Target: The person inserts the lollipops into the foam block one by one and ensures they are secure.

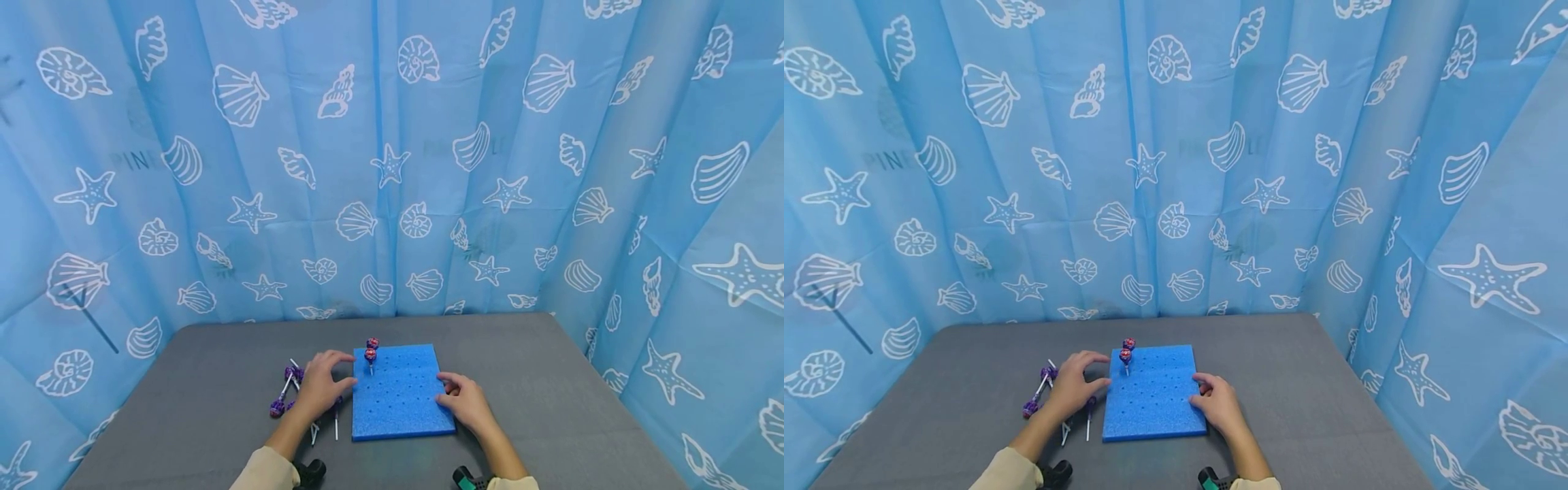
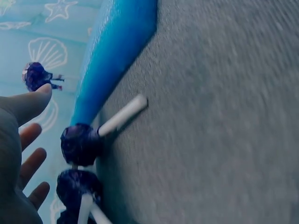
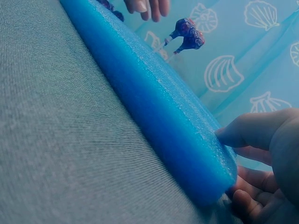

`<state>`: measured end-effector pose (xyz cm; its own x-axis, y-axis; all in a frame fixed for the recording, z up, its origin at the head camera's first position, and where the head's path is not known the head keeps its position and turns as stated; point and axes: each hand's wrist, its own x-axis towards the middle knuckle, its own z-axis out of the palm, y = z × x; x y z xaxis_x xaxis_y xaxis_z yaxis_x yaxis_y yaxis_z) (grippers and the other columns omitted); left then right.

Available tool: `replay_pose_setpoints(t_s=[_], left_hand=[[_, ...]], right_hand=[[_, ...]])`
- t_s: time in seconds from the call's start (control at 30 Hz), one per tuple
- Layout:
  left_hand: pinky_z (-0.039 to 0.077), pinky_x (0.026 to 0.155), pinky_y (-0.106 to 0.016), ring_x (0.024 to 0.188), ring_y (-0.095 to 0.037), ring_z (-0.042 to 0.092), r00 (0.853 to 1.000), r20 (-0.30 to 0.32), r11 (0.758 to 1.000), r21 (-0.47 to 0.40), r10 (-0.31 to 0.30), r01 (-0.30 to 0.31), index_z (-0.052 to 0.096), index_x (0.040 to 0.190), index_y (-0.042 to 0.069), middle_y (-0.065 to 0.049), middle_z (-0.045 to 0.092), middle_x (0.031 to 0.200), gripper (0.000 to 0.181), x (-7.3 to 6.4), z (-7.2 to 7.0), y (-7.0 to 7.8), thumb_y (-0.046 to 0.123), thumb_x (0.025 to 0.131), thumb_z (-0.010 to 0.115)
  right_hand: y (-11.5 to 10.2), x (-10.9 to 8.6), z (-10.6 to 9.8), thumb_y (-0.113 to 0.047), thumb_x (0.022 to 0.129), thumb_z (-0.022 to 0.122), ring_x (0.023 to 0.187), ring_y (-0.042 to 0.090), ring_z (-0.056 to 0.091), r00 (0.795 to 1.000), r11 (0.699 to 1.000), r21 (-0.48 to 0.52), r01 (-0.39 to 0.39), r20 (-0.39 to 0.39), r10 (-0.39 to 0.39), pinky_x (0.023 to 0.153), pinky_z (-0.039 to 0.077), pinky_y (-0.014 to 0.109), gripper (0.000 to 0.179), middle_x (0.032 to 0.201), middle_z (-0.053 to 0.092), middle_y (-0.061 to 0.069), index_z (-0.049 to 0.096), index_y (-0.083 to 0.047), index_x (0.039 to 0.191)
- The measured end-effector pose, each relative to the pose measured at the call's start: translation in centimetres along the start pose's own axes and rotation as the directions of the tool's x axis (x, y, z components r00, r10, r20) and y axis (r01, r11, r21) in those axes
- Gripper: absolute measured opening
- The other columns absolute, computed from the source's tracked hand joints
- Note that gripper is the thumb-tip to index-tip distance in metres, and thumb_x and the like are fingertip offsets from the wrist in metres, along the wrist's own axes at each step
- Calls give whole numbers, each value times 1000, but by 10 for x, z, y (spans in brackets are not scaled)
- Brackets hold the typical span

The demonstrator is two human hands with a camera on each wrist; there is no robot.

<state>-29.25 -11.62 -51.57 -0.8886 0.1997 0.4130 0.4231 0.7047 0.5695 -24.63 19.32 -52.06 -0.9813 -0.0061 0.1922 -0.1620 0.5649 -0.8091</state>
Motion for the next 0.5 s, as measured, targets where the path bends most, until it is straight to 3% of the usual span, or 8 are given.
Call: replay_pose_setpoints(t_s=[0.5], left_hand=[[34, 99, -55, 112, -24, 54, 988, 140, 991, 110, 64, -80, 69, 112, 23, 4, 66, 111, 38, -16, -14, -7, 32, 78, 82]], right_hand=[[-1, 0, 0, -2, 80, 75, 76, 19, 51, 1000, 1000, 8, -5, -4, 5, 68, 44, 33, 37, 87, 58, 6, 66, 2, 116]])
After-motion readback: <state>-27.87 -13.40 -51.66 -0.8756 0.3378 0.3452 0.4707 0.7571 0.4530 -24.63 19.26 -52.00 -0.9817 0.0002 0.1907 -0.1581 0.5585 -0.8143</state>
